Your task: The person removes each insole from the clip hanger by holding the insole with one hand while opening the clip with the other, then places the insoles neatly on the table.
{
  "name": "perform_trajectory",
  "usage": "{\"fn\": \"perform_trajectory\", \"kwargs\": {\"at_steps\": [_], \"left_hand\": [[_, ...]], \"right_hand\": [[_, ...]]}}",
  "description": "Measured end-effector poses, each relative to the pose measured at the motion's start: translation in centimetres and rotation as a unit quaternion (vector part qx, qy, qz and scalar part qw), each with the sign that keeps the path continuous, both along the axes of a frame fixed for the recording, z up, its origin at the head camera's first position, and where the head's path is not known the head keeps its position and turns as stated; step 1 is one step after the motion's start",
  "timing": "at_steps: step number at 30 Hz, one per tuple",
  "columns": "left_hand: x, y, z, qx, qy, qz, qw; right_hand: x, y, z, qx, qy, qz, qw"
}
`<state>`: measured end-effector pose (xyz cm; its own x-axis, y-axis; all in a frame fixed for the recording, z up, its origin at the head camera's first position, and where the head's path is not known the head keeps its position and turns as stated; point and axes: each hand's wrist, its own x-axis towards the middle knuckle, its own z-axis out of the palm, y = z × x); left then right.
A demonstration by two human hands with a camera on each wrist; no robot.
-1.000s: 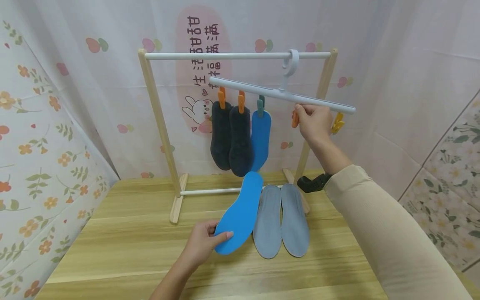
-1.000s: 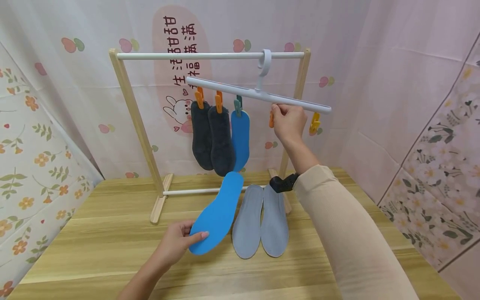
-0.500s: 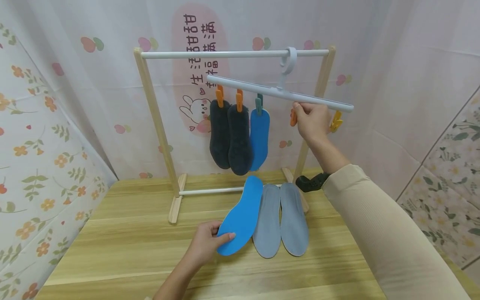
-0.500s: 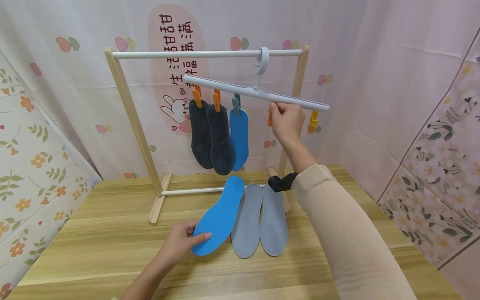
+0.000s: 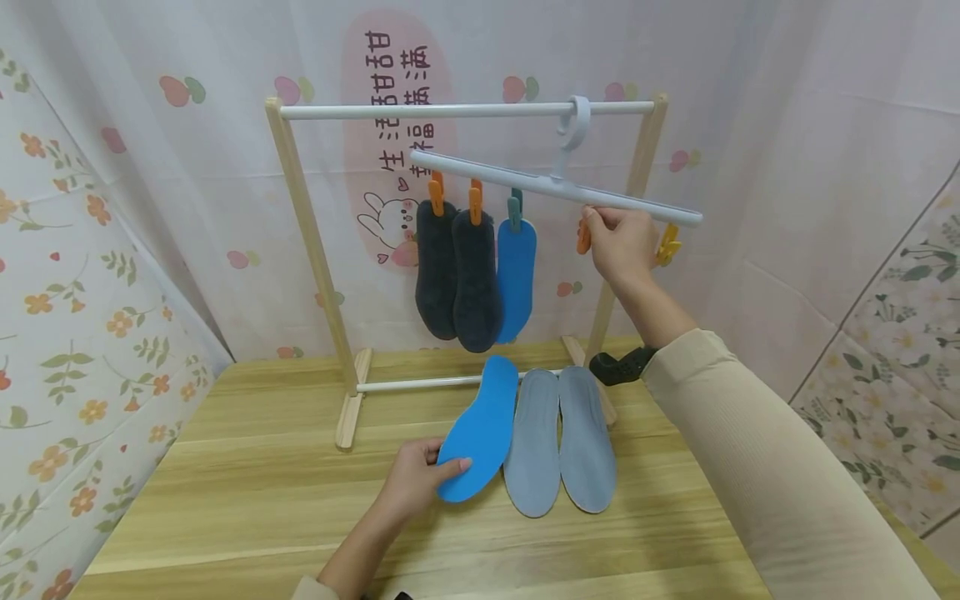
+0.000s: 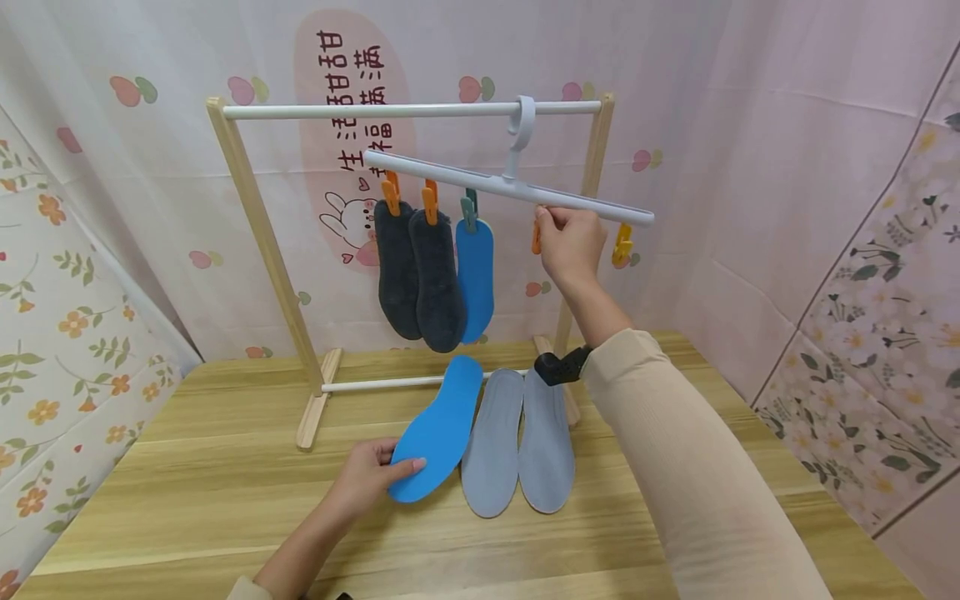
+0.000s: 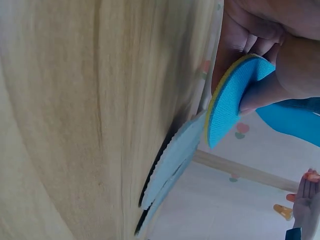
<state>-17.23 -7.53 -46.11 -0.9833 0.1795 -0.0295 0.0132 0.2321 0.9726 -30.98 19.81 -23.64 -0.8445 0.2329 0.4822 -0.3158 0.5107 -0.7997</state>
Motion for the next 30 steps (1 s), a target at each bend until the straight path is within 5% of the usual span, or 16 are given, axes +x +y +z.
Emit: {"fn": "perform_trajectory", "kwargs": {"at_steps": [30], "left_hand": [[-1.2,1.6,-2.1,0.003,0.012,0.012,0.9998]], "right_hand": [[0.0,0.1,-0.1,-0.001,-0.002,0.003,1.0000]]}}
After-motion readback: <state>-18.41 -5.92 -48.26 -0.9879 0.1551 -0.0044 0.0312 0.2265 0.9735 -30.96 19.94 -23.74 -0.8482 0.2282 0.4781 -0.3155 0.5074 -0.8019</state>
